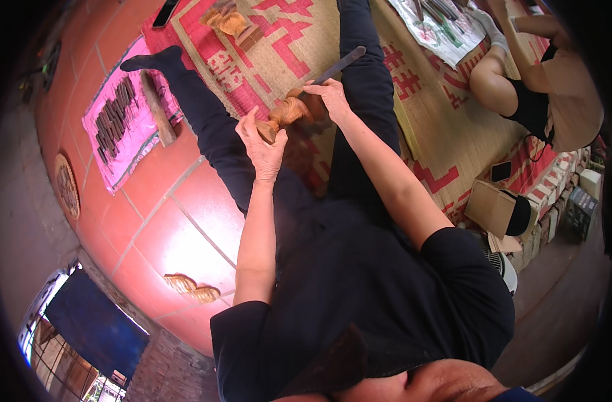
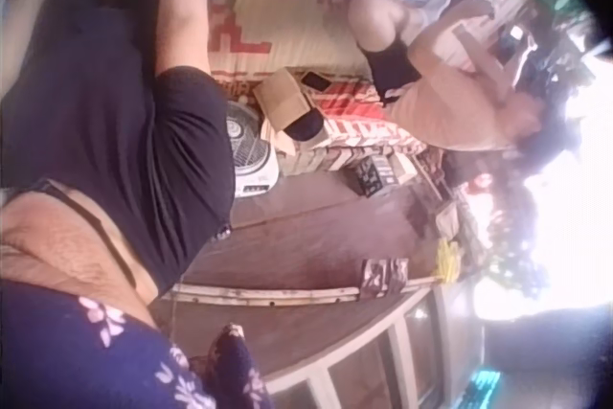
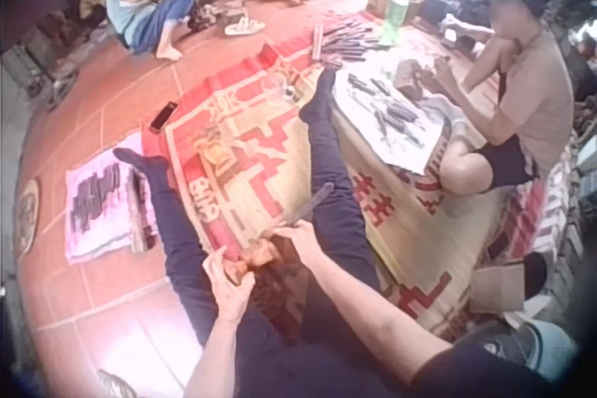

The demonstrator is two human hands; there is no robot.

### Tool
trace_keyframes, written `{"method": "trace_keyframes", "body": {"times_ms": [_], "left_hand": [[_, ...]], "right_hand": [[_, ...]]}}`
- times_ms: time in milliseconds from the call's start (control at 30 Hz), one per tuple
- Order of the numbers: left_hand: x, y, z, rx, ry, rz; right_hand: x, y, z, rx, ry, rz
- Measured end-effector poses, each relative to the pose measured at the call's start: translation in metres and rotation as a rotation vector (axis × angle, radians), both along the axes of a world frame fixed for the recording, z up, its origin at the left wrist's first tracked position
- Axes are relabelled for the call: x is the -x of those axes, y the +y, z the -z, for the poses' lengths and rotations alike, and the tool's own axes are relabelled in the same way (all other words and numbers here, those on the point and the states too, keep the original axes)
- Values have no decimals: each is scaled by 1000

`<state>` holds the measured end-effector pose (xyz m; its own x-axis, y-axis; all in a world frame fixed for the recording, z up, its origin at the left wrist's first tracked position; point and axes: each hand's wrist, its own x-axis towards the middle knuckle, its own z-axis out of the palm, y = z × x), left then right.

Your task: The person sits on a mat and carves a small piece of wood using a knife. They hold the wood in their left hand and use the knife in their right hand to shape it, occasionally rotating the piece. The carved wood remains in their hands during the clip.

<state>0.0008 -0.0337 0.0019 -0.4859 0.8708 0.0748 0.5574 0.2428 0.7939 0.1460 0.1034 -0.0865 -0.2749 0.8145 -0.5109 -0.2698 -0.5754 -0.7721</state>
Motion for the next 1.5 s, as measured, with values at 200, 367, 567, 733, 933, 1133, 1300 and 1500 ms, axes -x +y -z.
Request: {"method": "trace_keyframes", "body": {"times_ms": [200, 367, 567, 733, 933, 1133, 1300, 1500], "left_hand": [[0, 0, -1, -20, 8, -5], [1, -1, 1, -13, 25, 3], [-3, -1, 0, -8, 18, 3], [-4, 2, -3, 6, 9, -1], [-1, -1, 1, -20, 16, -11], [-3, 0, 1, -30, 33, 28], [-1, -5, 2, -23, 42, -1], [-5, -5, -2, -35, 63, 63]], "right_hand": [[-1, 0, 6, 27, -31, -27], [3, 0, 4, 15, -60, 19], [-2, -2, -5, 52, -59, -1], [1, 1, 7, -23, -36, 21], [-5, -5, -30, 89, 139, -84], [-3, 10, 4, 51, -42, -85], [-2, 1, -25, 87, 118, -121], [-3, 12, 9, 69, -59, -78]]}}
